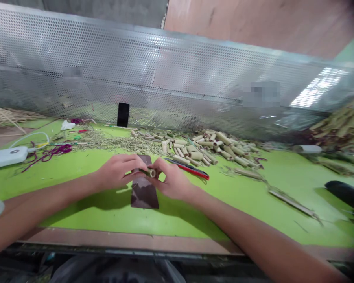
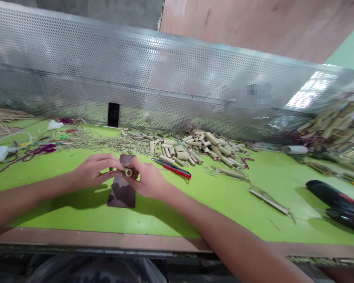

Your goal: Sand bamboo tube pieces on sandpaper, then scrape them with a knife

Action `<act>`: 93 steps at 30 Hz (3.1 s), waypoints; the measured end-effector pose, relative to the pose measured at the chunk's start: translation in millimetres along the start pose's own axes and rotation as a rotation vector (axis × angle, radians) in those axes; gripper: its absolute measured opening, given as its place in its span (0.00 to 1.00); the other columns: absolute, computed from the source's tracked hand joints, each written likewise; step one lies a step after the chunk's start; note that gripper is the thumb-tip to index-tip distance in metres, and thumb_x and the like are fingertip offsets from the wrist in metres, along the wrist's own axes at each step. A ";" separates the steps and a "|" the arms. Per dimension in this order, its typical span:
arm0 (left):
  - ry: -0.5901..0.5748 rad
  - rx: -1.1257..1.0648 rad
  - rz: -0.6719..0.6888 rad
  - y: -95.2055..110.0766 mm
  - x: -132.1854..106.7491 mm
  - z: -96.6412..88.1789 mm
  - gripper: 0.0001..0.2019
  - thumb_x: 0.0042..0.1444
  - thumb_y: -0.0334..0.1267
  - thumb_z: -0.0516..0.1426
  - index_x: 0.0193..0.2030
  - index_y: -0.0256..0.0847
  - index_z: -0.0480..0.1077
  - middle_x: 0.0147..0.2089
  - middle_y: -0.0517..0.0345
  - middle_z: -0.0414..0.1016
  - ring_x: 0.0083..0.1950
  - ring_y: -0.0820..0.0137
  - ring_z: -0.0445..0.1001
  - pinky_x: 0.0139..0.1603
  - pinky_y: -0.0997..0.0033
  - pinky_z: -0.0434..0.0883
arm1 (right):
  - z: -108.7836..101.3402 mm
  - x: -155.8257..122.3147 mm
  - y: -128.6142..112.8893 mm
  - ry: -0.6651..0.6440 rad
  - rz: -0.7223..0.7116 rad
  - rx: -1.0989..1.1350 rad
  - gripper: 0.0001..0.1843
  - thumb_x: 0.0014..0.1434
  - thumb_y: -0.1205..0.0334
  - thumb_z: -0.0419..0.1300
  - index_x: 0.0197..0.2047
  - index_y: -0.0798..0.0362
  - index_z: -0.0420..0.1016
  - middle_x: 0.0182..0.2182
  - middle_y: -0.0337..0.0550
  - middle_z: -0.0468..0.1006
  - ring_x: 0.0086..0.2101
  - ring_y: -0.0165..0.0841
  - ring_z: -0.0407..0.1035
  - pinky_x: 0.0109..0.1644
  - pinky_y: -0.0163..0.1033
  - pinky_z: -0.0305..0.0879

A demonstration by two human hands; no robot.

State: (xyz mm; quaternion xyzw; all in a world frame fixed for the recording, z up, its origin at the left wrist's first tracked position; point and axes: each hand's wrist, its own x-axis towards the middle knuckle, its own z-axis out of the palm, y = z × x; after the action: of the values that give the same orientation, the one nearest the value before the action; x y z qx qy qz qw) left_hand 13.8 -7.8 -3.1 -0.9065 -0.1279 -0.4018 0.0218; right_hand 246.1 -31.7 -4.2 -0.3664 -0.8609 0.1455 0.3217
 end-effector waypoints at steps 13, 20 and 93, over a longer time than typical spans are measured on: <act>0.064 0.030 0.074 3.9 1.0 1.8 0.15 0.73 0.42 0.52 0.39 0.42 0.78 0.39 0.55 0.82 0.36 0.73 0.79 0.38 0.76 0.73 | -3.7 0.9 -5.0 -0.078 -0.061 0.042 0.07 0.58 0.59 0.62 0.38 0.49 0.67 0.27 0.38 0.78 0.26 0.32 0.70 0.30 0.36 0.63; 0.041 -0.056 0.030 7.3 0.8 1.9 0.15 0.72 0.42 0.52 0.40 0.42 0.78 0.38 0.56 0.82 0.35 0.74 0.79 0.38 0.77 0.73 | -5.0 1.0 -7.1 -0.112 -0.044 0.075 0.06 0.56 0.62 0.61 0.38 0.49 0.68 0.27 0.37 0.78 0.26 0.31 0.71 0.30 0.35 0.63; -0.022 -0.092 -0.189 4.8 1.5 6.4 0.11 0.69 0.44 0.58 0.42 0.40 0.75 0.38 0.56 0.79 0.35 0.72 0.77 0.39 0.72 0.74 | -3.8 4.3 6.5 -0.052 0.000 0.099 0.06 0.56 0.63 0.63 0.39 0.51 0.73 0.28 0.37 0.78 0.27 0.31 0.71 0.31 0.36 0.64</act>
State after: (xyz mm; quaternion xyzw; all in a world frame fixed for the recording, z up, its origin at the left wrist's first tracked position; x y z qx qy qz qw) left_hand 20.6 -11.2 -6.1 -0.8947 -0.1944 -0.3977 -0.0591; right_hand 249.9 -24.0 -2.5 -0.3461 -0.8607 0.1971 0.3171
